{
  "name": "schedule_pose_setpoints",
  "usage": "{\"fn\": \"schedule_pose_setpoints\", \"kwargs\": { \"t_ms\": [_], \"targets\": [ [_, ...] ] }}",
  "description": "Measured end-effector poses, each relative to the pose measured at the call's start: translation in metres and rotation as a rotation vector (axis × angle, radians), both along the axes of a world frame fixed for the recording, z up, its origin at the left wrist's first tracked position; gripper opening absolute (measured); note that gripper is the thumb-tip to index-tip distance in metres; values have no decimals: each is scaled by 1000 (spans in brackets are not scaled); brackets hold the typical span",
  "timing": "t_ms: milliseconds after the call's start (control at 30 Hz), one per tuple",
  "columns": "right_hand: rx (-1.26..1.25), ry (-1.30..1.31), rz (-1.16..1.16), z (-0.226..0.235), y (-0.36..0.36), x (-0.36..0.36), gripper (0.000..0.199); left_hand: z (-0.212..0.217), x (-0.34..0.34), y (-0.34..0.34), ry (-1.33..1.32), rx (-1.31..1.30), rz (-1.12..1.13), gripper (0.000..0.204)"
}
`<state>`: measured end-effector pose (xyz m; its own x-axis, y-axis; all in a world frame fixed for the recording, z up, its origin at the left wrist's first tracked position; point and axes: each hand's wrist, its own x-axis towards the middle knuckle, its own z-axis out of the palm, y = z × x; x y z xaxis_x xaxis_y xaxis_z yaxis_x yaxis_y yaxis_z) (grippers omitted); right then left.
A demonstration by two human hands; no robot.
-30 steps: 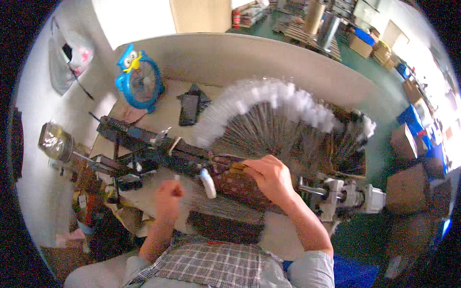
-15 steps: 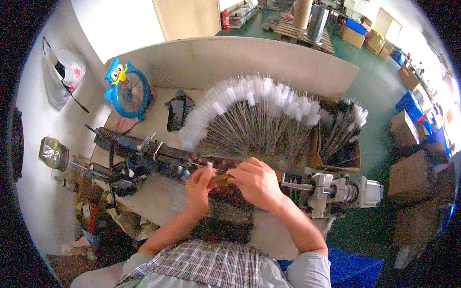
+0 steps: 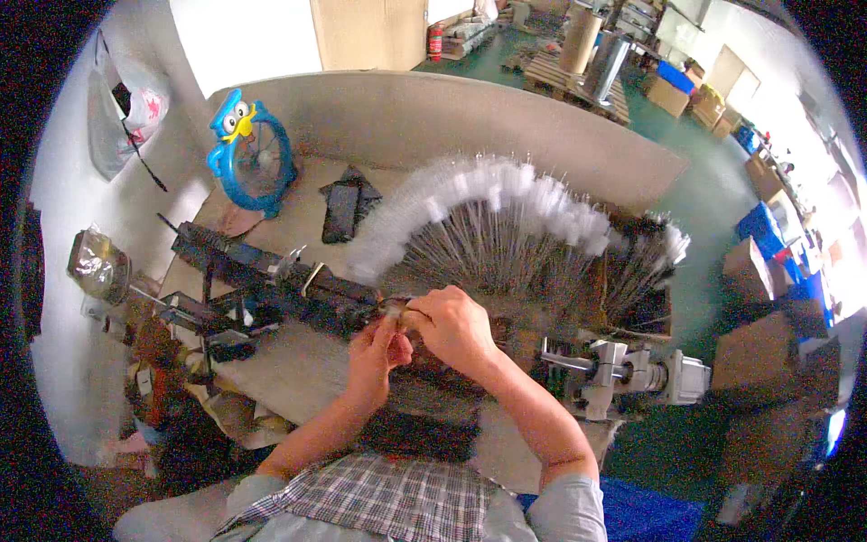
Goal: Manufacturing hygiene brushes by assembling bristles and metal sleeves onto wire cores using a specialized crimping machine.
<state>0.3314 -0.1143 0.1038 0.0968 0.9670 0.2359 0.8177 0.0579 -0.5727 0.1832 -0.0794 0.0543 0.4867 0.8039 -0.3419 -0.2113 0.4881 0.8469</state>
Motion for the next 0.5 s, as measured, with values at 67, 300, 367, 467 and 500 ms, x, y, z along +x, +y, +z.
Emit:
{"fn": "schedule_pose_setpoints", "kwargs": {
  "t_ms": [67,300,367,467,500],
  "targets": [
    [-27,16,-25,-3,3,0,19,0,0,1,-28,-29,-29,33],
    [213,-156,-143,4,-3,-29,21,5,9,2,-234,-285,156,40],
    [219,-214,-172,1,0,-37,24,7,7,0,-237,-285,146,38],
    [289,-272,-211,-6,2,-38,29,3,5,0,-311,-262,131,37],
    [317,-254,-213,-11,0,-36,31,0,4,1,-318,-271,104,37]
  ]
}}
